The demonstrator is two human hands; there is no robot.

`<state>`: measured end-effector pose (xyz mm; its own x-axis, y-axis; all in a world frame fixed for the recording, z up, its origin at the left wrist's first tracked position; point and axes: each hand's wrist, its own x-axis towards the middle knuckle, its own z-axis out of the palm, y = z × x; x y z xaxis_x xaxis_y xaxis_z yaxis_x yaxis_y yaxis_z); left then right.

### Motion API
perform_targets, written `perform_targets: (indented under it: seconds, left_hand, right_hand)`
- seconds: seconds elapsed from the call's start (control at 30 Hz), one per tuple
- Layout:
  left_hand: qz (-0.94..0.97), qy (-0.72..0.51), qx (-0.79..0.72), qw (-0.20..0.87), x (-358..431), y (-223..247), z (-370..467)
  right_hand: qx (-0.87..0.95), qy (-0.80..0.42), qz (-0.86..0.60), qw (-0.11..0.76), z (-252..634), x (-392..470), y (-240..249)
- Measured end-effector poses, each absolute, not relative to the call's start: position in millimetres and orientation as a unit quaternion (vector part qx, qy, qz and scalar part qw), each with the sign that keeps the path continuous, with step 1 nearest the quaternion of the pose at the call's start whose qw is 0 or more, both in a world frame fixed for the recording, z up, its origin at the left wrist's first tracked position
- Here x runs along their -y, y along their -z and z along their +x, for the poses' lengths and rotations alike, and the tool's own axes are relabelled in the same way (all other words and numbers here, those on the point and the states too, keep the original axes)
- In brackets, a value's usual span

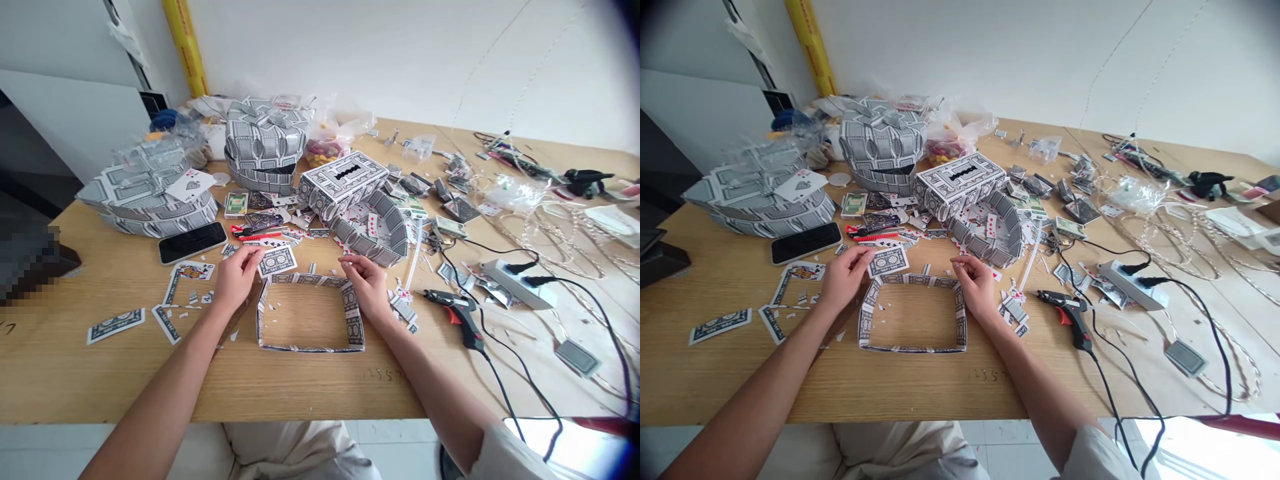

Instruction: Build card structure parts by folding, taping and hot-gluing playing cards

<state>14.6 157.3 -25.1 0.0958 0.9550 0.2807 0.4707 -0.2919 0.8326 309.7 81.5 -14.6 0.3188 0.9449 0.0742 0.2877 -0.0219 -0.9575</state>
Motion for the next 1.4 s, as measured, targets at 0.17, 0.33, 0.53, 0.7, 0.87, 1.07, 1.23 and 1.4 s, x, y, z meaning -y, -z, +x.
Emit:
perform_targets:
  seconds: [0.17, 0.33, 0.53, 0.7, 0.87, 1.07, 1.23, 1.4]
  left_hand:
    - [0.690, -0.415, -0.524, 0.278, -157, 24, 14]
    - [0.693, -0.411, -0.525, 0.275, -157, 24, 14]
    - [0.696, -0.404, -0.528, 0.273, -157, 24, 14]
    - [0.695, -0.398, -0.533, 0.271, -156, 22, 15]
    - [0.692, -0.396, -0.539, 0.271, -155, 21, 16]
    - [0.683, -0.401, -0.543, 0.278, -156, 21, 16]
    - [0.676, -0.411, -0.532, 0.303, -153, 19, 18]
    - [0.670, -0.421, -0.508, 0.342, -150, 15, 20]
  right_hand:
    - [0.482, -0.328, -0.634, 0.508, 310, -82, 15]
    - [0.481, -0.332, -0.635, 0.506, 310, -81, 14]
    - [0.481, -0.331, -0.633, 0.508, 310, -81, 13]
    - [0.482, -0.329, -0.631, 0.512, 309, -81, 13]
    - [0.481, -0.329, -0.628, 0.515, 309, -81, 13]
    - [0.481, -0.330, -0.626, 0.518, 309, -81, 14]
    - [0.481, -0.331, -0.625, 0.519, 309, -81, 13]
    - [0.483, -0.331, -0.625, 0.516, 309, -81, 13]
